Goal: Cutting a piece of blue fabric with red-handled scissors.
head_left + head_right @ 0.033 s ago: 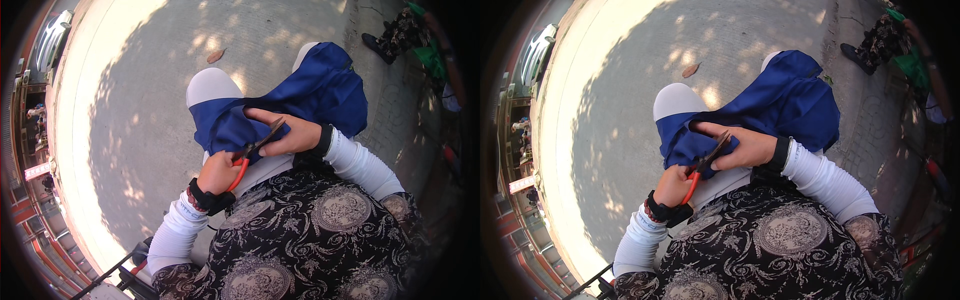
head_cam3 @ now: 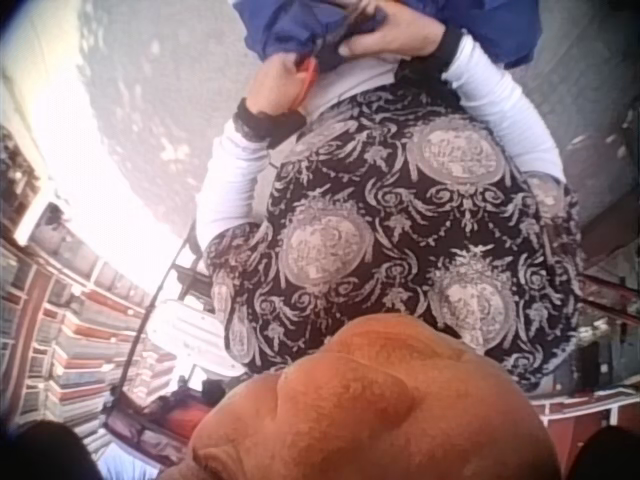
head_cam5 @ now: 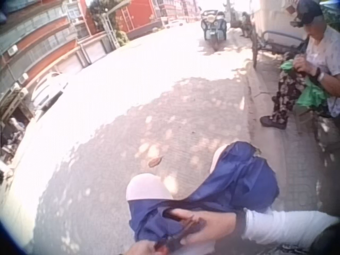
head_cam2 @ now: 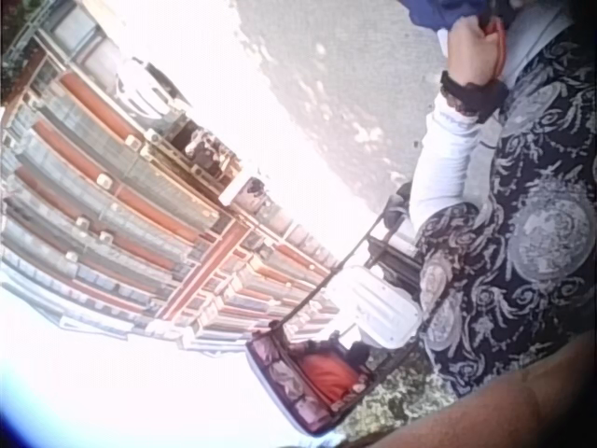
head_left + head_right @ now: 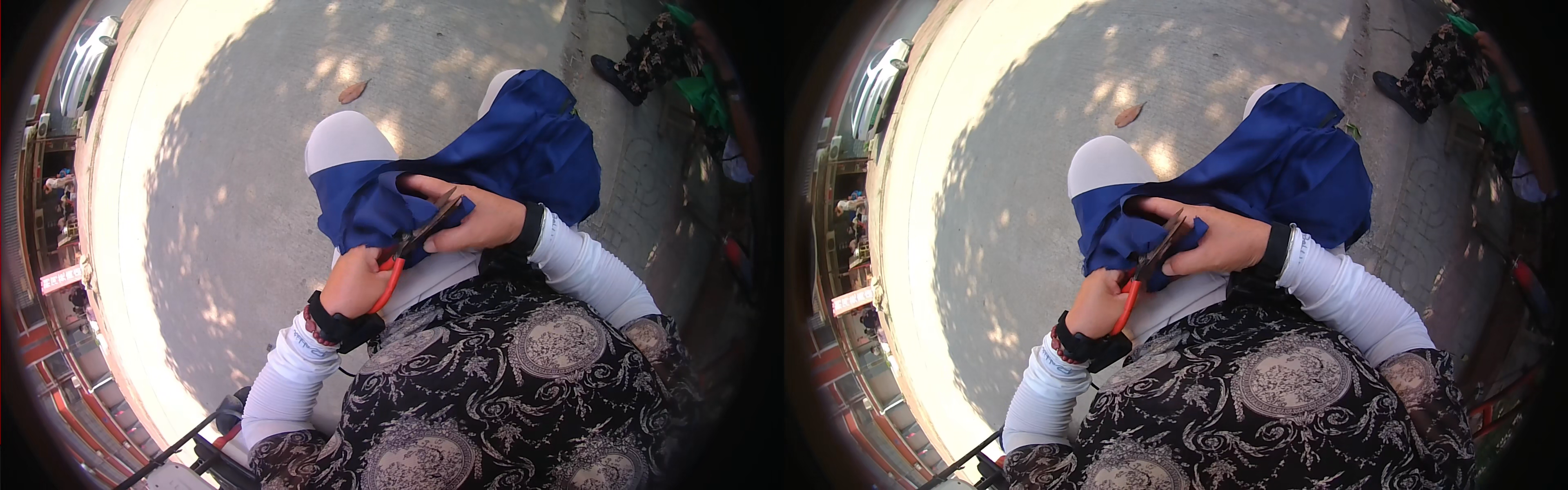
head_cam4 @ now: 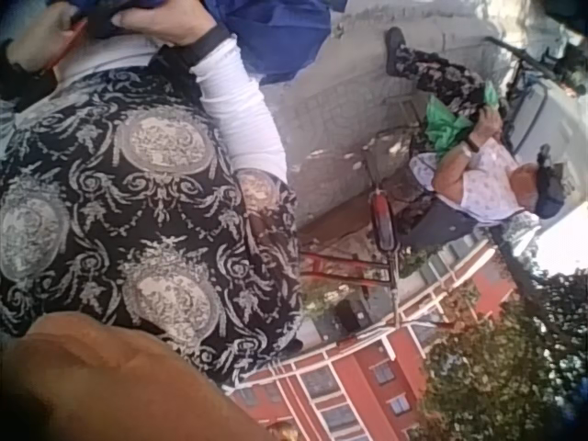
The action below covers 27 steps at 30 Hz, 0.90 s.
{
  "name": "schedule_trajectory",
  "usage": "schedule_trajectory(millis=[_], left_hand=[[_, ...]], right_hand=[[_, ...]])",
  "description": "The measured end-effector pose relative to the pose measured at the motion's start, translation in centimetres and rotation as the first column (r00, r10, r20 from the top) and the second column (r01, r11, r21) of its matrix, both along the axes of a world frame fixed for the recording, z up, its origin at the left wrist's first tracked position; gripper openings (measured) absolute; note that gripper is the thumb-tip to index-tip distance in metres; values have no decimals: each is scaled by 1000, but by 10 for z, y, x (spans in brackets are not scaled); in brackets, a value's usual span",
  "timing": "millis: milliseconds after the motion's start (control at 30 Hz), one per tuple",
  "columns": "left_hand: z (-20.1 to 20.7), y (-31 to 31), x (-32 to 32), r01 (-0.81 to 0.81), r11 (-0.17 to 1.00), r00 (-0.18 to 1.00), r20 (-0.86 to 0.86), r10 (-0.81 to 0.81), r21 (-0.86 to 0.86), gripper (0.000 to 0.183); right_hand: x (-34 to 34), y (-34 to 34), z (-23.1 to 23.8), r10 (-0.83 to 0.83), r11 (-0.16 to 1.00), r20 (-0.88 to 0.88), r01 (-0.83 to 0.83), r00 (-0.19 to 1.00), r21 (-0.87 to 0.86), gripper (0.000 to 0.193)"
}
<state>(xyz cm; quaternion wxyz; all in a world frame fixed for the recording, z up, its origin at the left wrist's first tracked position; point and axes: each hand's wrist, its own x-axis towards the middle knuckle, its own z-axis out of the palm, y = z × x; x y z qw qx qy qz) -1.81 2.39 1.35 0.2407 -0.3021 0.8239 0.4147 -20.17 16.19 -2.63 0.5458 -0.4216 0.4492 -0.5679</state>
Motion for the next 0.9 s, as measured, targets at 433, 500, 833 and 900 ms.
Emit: schedule_trajectory(millis=[433, 500, 833, 900], left_hand=[[-5, -30, 15, -258, 903, 864, -337, 375, 344, 30], [-3, -29, 17, -280, 898, 857, -333, 394, 341, 34], [12, -28, 20, -466, 816, 513, -648, 563, 341, 29], [8, -31, 6, -459, 873, 561, -707, 431, 167, 29]], right_hand=[[-41, 18, 2, -233, 952, 81, 210, 969, 223, 19], [-44, 19, -2, -315, 927, 11, 305, 949, 216, 19], [-37, 19, -23, -498, 849, 104, 459, 861, 263, 18], [-33, 17, -20, -513, 839, 33, 493, 858, 231, 21]])
